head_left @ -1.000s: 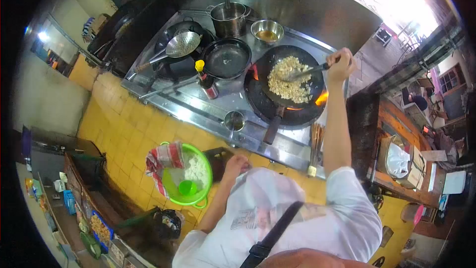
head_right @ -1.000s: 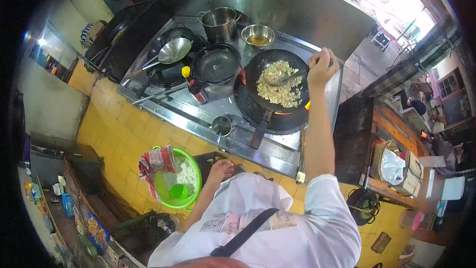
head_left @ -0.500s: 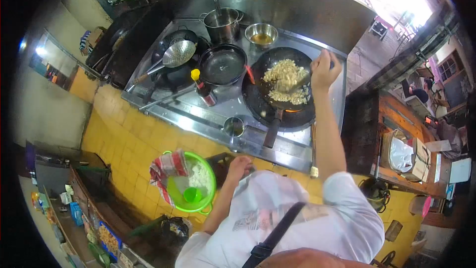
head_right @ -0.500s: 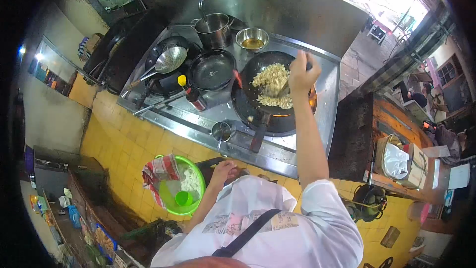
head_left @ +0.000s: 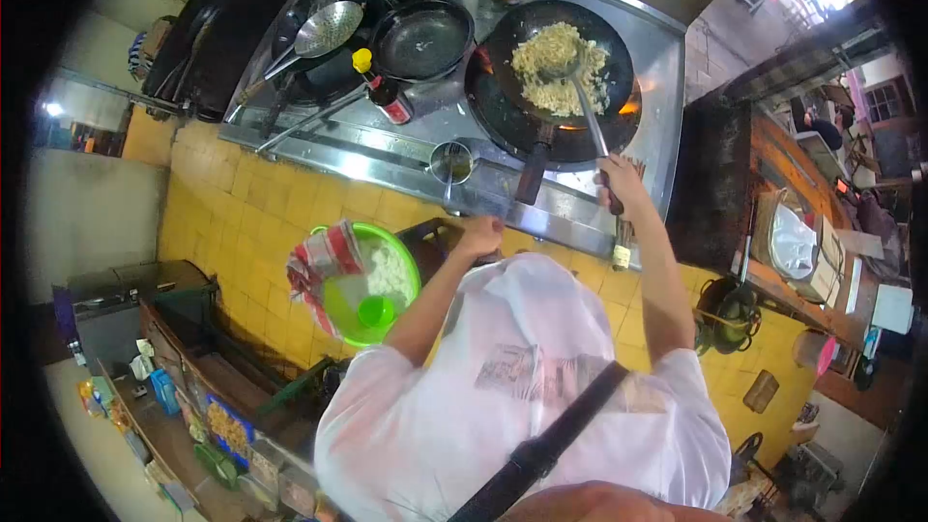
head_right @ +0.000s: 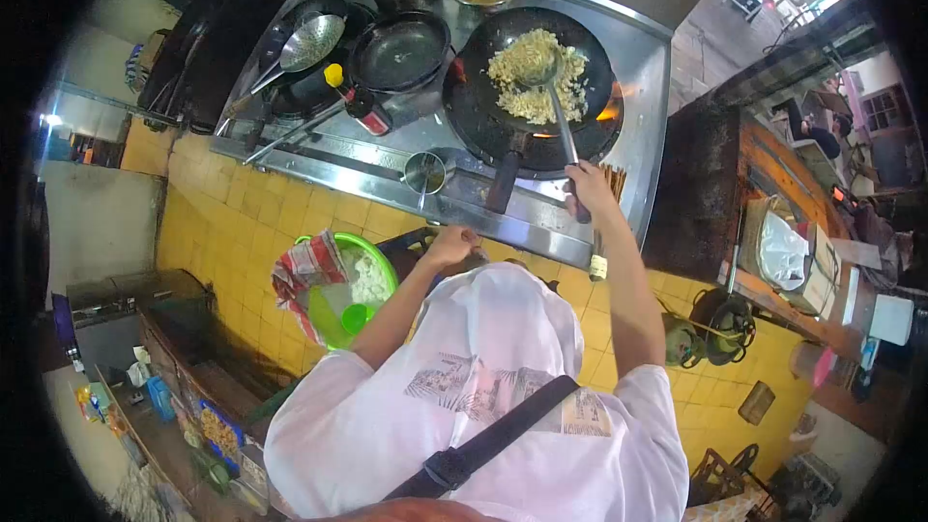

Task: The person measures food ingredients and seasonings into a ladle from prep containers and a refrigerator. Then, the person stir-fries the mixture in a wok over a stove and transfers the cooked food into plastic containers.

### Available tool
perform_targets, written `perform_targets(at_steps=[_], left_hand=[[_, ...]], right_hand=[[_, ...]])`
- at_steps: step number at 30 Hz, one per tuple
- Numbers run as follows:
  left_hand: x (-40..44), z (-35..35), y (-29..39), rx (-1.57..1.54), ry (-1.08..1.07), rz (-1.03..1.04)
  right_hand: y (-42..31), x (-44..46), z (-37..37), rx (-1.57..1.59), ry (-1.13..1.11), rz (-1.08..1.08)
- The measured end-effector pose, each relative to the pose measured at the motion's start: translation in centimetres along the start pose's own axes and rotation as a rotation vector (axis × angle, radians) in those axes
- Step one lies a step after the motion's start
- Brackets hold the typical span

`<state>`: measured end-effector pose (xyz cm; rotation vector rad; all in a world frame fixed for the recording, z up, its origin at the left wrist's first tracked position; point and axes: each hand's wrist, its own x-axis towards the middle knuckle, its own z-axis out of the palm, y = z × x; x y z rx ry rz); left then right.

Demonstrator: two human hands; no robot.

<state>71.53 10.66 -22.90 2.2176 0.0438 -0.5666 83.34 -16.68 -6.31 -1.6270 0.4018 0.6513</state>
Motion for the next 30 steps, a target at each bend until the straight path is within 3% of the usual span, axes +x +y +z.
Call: perform_targets(at_steps=[1,3,5,9,10,12,14,15,16,18,20,23,24,27,30], left_hand=[[-0.5,-0.5,0.5,0.007,-0.017,-0.003],[-0.6,-1.5,1.7,0.058,0.235,0.090],[1.7,-1.4,0.9,0.158,0.242,0.185],[6.7,-1.4,2.0,0.445,0.260,0.405],[7.7,-1.4,2.3,0.437,0.253,0.423],[9.7,-1.2,3.5,0.477,-0.024,0.003],[11.0,0.6,2.5,0.512,0.040,0.003],[11.5,1.0,2.3,0.560,0.113,-0.030],[11.6,0.6,3.2,0.562,0.117,-0.008],[11.5,-0.3,4.7,0.405,0.055,-0.083],[12.4,0.3,3.8,0.466,0.023,-0.079],[15.9,3.6,-1.3,0.482,0.022,-0.080],[16.7,4.5,-2.2,0.431,0.042,-0.089],[13.5,0.6,3.4,0.419,-0.083,-0.116],[13.9,0.9,3.6,0.508,-0.148,-0.120]], right_hand=[[0.0,-1.0,-0.5,-0.360,0.078,-0.086],[0.6,-2.7,-3.1,-0.990,0.268,-0.512],[-4.2,-8.6,-2.8,-1.160,0.282,-0.303],[-5.7,-10.8,-2.7,-1.211,0.193,-0.285],[-5.7,-10.6,-0.3,-1.216,0.279,-0.153],[-2.6,-7.8,2.7,-1.190,0.392,0.003],[-0.9,-6.1,3.1,-1.176,0.444,0.025],[-1.4,-7.0,3.3,-1.180,0.359,0.011],[-1.9,-8.0,3.5,-1.177,0.270,-0.002],[-4.2,-11.1,2.5,-1.215,0.320,-0.029],[-5.9,-12.1,2.4,-1.293,0.354,0.007],[-1.9,-6.4,4.1,-1.123,0.528,0.006],[0.4,-4.7,4.4,-1.094,0.517,-0.090],[0.7,-4.7,4.5,-1.110,0.389,-0.093],[-2.8,-7.9,2.3,-1.139,0.375,-0.066]])
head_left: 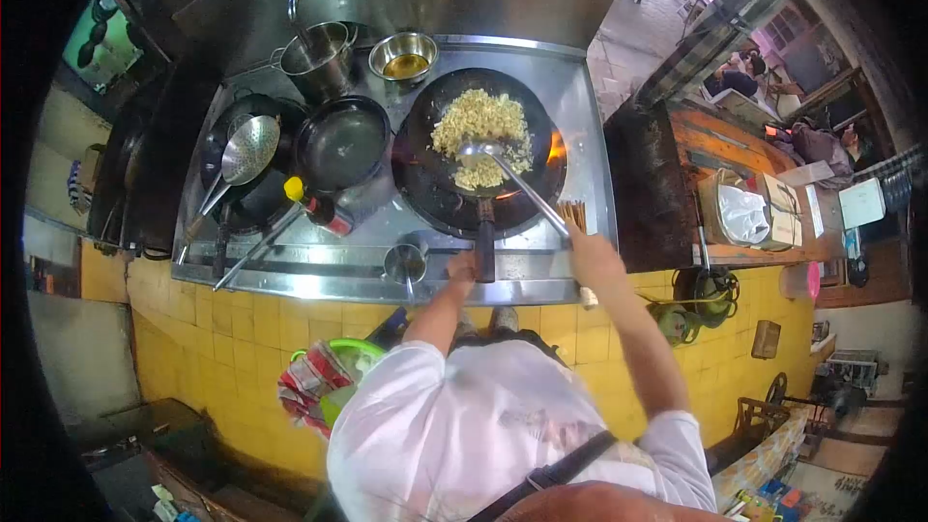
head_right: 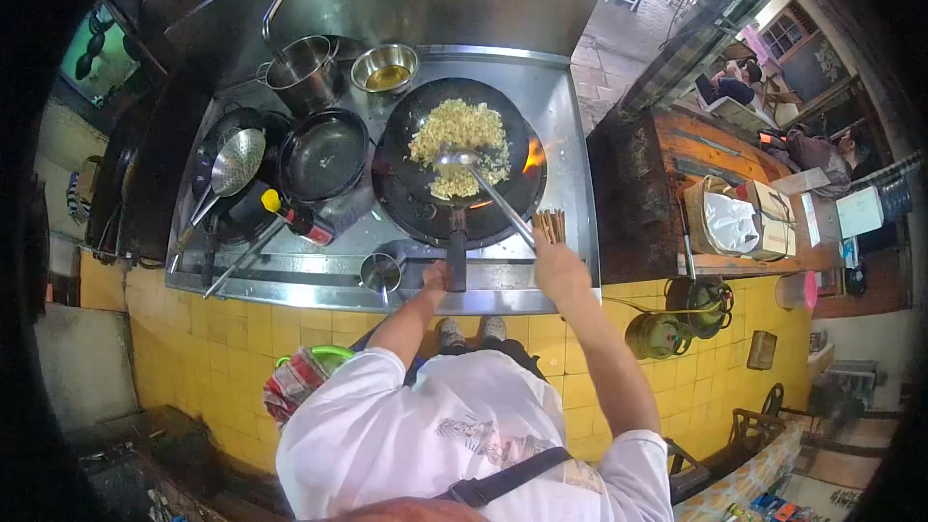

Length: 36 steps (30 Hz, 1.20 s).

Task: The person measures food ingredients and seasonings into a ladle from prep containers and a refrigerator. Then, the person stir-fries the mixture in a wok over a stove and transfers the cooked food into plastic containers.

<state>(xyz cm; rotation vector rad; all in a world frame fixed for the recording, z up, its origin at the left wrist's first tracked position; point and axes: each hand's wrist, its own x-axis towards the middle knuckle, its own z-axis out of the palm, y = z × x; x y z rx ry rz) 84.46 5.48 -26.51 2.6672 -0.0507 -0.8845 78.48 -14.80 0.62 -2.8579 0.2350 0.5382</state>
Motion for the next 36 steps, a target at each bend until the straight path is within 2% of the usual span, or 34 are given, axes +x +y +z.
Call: perform_targets(at_steps=[3,5,7,9,10,12,15,16,18,20,22,23,25,26,28,30,32,33,34,35,36], left_hand=[[9.1,11.1,-5.3,-0.461,0.149,0.103],[4.5,5.8,-4.0,-0.217,0.089,0.210],[-0.2,0.3,-2.2,-0.103,0.077,0.261],[-2.0,-1.9,-1.3,-0.223,0.045,0.030],[-1.7,-1.4,-1.8,-0.219,0.054,0.019],[-1.4,0.1,-3.6,-0.247,0.354,0.165],[-0.4,0.2,-4.7,-0.071,0.452,0.188],[-0.9,-1.7,-3.5,-0.071,0.463,0.187],[-4.2,-8.5,0.3,-0.199,0.622,0.074],[-3.7,-13.2,1.6,-0.539,0.739,0.367],[-3.7,-17.1,3.0,-0.420,0.941,0.414],[-4.4,-18.1,3.2,-0.414,0.948,0.413],[-5.4,-19.5,3.0,-0.384,0.773,0.289],[-3.9,-17.8,1.6,-0.416,0.700,0.334],[-4.8,-14.6,1.0,-0.356,0.396,0.228],[-5.3,-9.1,0.7,-0.201,0.278,0.080],[-7.9,-7.7,2.3,-0.760,-0.131,0.009],[-7.2,-6.9,2.5,-0.755,-0.128,0.014],[-5.7,-5.2,2.3,-1.158,-0.257,-0.003],[-5.2,-4.0,2.3,-1.566,-0.393,-0.027],[-6.2,-5.3,3.5,-1.648,-0.392,-0.053]], right_hand=[[-1.2,-0.4,-2.5,-0.079,0.015,0.064],[-1.8,1.6,0.0,0.047,0.068,0.180],[0.0,3.9,5.1,0.107,0.134,0.111],[1.5,4.6,7.4,0.124,0.137,-0.049],[1.6,3.7,5.1,0.136,0.033,-0.006],[2.7,2.5,1.8,0.078,0.043,-0.032],[3.8,0.7,-0.7,-0.002,0.050,-0.024],[3.9,0.7,-1.4,-0.028,0.053,-0.008],[4.3,1.5,-0.6,-0.018,0.063,-0.002],[4.6,0.8,0.2,0.003,0.042,0.016],[4.5,-0.1,-1.2,-0.060,0.059,0.039],[4.5,-1.0,-2.4,-0.056,0.063,0.032],[4.8,-3.3,-4.2,-0.115,0.045,0.001],[6.3,-3.8,-3.6,-0.087,0.126,-0.035],[7.3,-4.0,-4.4,-0.079,0.101,-0.066],[6.7,-3.6,-3.8,-0.066,0.071,-0.089],[4.3,-0.4,0.2,-0.062,0.111,0.023],[4.2,2.7,4.5,0.058,0.181,-0.027],[4.0,5.2,8.4,0.177,0.247,-0.075],[2.6,5.9,9.1,0.160,0.161,-0.054],[2.3,6.4,9.6,0.220,0.182,-0.103]])
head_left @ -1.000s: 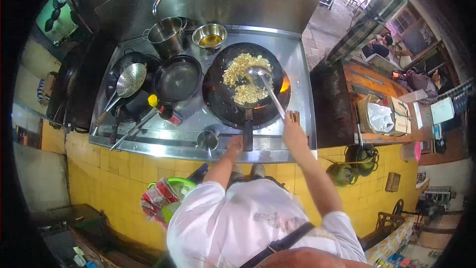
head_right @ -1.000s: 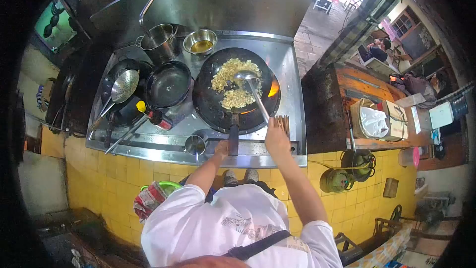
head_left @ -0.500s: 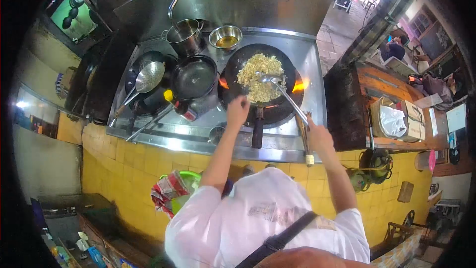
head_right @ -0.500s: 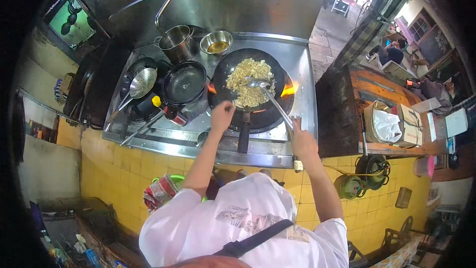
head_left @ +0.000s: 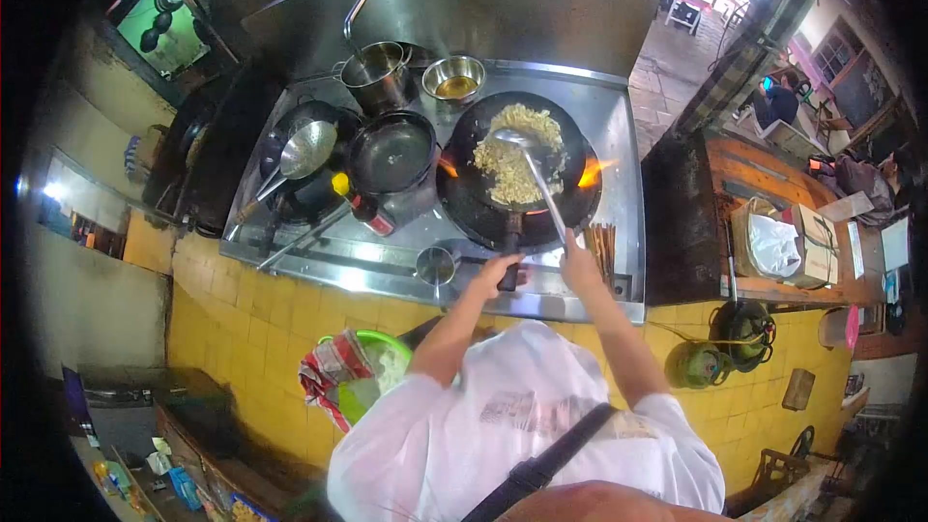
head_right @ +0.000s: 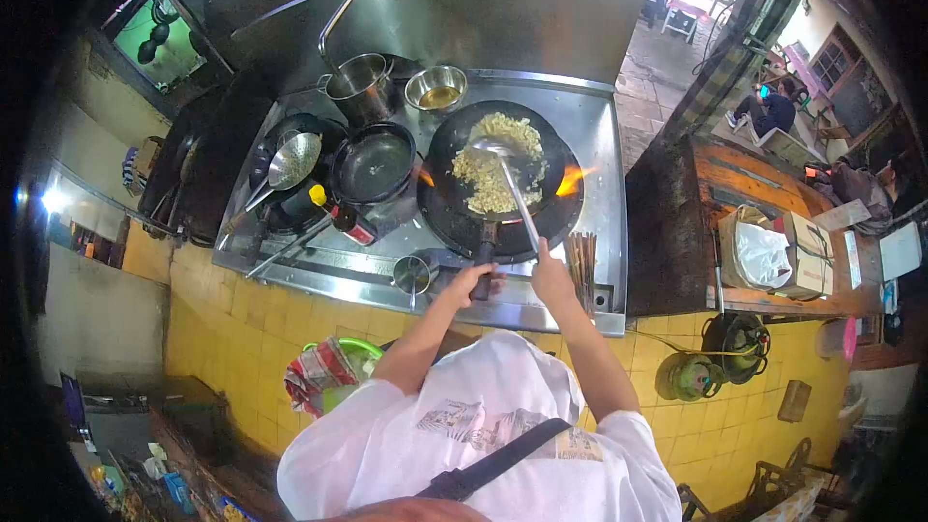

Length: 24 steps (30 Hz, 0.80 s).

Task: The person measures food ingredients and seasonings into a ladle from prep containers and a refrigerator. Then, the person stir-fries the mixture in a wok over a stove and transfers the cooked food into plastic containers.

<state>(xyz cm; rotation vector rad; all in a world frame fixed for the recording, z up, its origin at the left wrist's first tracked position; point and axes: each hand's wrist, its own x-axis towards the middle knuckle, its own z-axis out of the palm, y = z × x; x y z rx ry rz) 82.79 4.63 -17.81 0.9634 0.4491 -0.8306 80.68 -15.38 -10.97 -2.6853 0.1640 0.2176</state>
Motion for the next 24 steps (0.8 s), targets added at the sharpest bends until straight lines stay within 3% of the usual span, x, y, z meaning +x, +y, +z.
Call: perform_targets(at_steps=[2,3,5,6,7,10,13,16,19,21,22,24], left_hand=[[1.3,0.4,-1.2,-0.034,-0.012,0.058],[2.1,1.0,-1.7,-0.069,-0.026,0.119],[-3.3,7.8,0.2,-0.185,0.187,0.058],[-6.8,9.9,1.7,-0.328,0.011,0.039],[-9.3,11.5,3.0,-0.472,-0.169,0.023],[-11.5,9.8,5.8,-0.437,-0.257,-0.141],[-6.1,3.8,1.8,-0.157,-0.075,-0.008],[-8.7,7.6,-2.1,0.048,0.123,0.083],[-16.7,12.1,0.3,-0.209,-0.062,-0.146],[-13.8,10.1,2.3,-0.038,-0.019,-0.116],[-10.9,7.9,2.9,0.065,-0.012,0.019],[-8.0,5.7,1.8,0.018,0.065,0.116]], right_hand=[[1.4,0.6,-0.3,0.066,0.022,-0.053],[-0.2,-1.4,-6.4,-0.018,-0.048,-0.050],[-1.1,-3.8,-14.2,-0.156,-0.150,-0.057],[-3.5,-5.5,-18.4,-0.187,-0.223,-0.022],[-2.1,-5.3,-18.9,-0.176,-0.234,-0.025],[-1.0,-6.1,-18.7,-0.111,-0.241,-0.139],[-1.2,-7.7,-18.4,0.018,-0.301,-0.259],[-2.2,-8.2,-17.8,-0.016,-0.286,-0.152],[-1.8,-9.1,-15.3,-0.131,-0.184,-0.054],[-1.9,-10.0,-15.8,-0.106,-0.238,-0.147],[-1.7,-10.2,-15.4,-0.103,-0.250,-0.142],[-1.3,-10.2,-14.4,-0.190,-0.217,-0.061]])
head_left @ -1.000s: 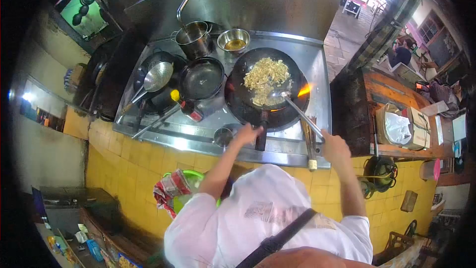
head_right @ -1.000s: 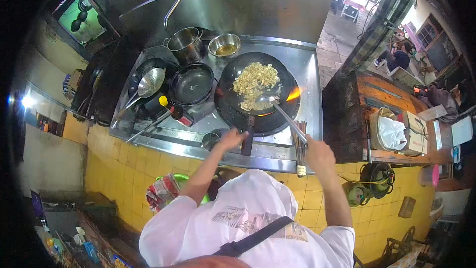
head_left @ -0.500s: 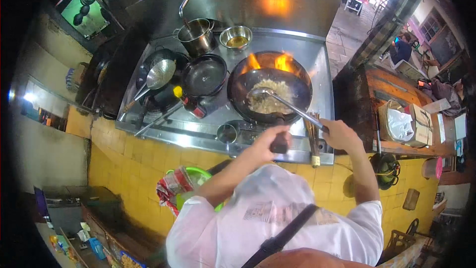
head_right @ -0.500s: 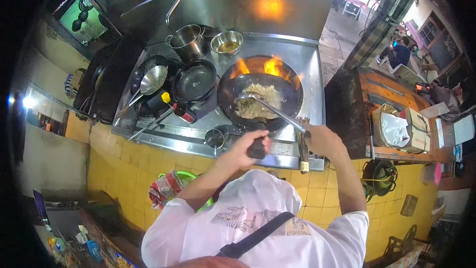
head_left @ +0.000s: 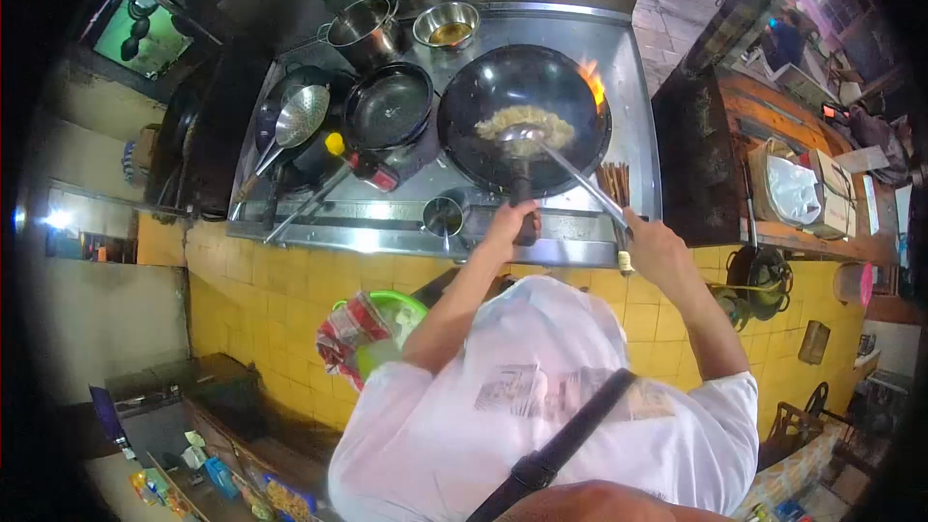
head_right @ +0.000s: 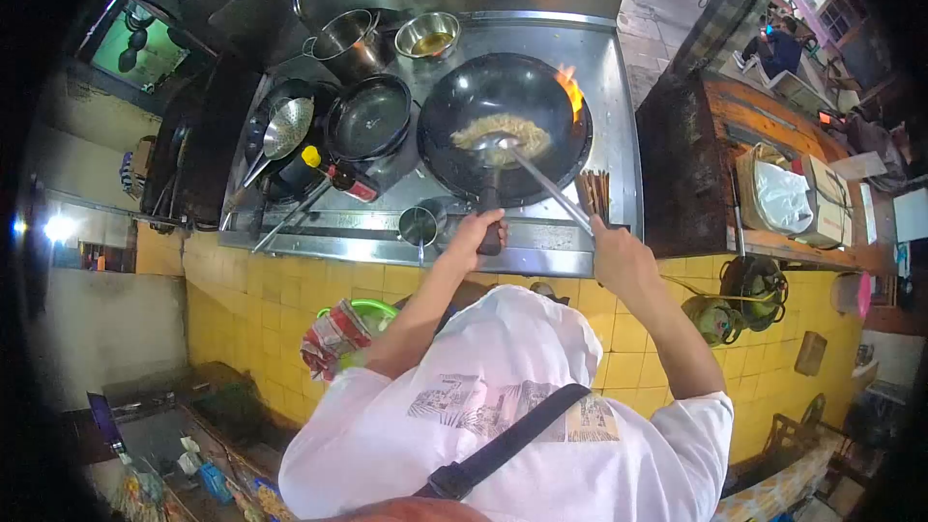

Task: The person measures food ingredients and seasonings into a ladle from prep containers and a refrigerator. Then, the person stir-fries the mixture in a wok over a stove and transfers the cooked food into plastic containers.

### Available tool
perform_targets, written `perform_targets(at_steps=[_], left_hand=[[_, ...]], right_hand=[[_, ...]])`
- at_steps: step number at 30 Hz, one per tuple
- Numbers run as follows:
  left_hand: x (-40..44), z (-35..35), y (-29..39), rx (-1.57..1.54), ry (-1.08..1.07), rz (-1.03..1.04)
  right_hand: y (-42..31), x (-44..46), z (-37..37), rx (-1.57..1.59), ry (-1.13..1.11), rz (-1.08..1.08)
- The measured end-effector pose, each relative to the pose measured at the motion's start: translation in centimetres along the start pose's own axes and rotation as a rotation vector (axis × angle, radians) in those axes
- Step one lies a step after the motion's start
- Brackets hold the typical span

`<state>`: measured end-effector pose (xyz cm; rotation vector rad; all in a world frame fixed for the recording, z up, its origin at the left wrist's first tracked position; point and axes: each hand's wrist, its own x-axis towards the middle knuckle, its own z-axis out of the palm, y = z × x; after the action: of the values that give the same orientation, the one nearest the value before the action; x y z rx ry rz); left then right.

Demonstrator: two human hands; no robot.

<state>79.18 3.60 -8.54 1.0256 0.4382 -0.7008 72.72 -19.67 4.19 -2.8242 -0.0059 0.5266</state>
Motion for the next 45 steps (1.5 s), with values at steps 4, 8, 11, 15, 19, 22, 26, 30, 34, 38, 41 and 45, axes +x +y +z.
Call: perform_targets(at_steps=[4,8,11,15,19,22,26,30,34,38,41,45], left_hand=[[-6.2,3.6,-2.2,-0.154,-0.113,-0.086],[-7.3,3.6,0.8,0.020,-0.121,-0.203],[0.1,-0.7,0.9,-0.014,-0.075,0.023],[-6.8,1.5,-2.1,0.068,-0.179,-0.033],[-5.6,0.4,-2.4,0.021,-0.085,-0.212],[2.7,-3.2,-3.6,0.114,-0.098,0.143],[8.6,-4.7,-4.2,0.038,-0.067,0.204],[8.6,-4.5,-4.5,0.033,-0.064,0.179],[8.8,-4.5,-4.3,0.050,-0.027,0.146],[8.8,-5.0,-4.4,0.032,-0.064,0.165],[8.5,-4.9,-4.2,0.065,-0.036,0.151],[8.0,-4.8,-3.4,0.072,-0.003,0.102]], right_hand=[[1.7,1.7,3.1,-0.022,0.162,0.030],[0.5,-0.2,0.7,0.062,0.050,-0.042],[1.6,0.3,3.4,0.032,0.012,-0.046],[2.4,2.2,4.8,-0.068,0.234,0.064],[2.1,-0.9,-0.2,-0.054,0.287,0.012],[1.5,-1.1,-0.1,0.161,0.313,0.001],[0.5,7.9,9.2,0.074,0.370,0.150],[2.4,12.1,11.7,-0.037,0.283,0.168],[1.8,9.3,8.1,0.124,0.217,0.153],[2.1,11.5,15.4,0.377,0.262,0.157],[2.8,10.9,10.9,0.827,-0.087,0.119],[1.3,5.7,2.1,0.197,0.169,-0.072]])
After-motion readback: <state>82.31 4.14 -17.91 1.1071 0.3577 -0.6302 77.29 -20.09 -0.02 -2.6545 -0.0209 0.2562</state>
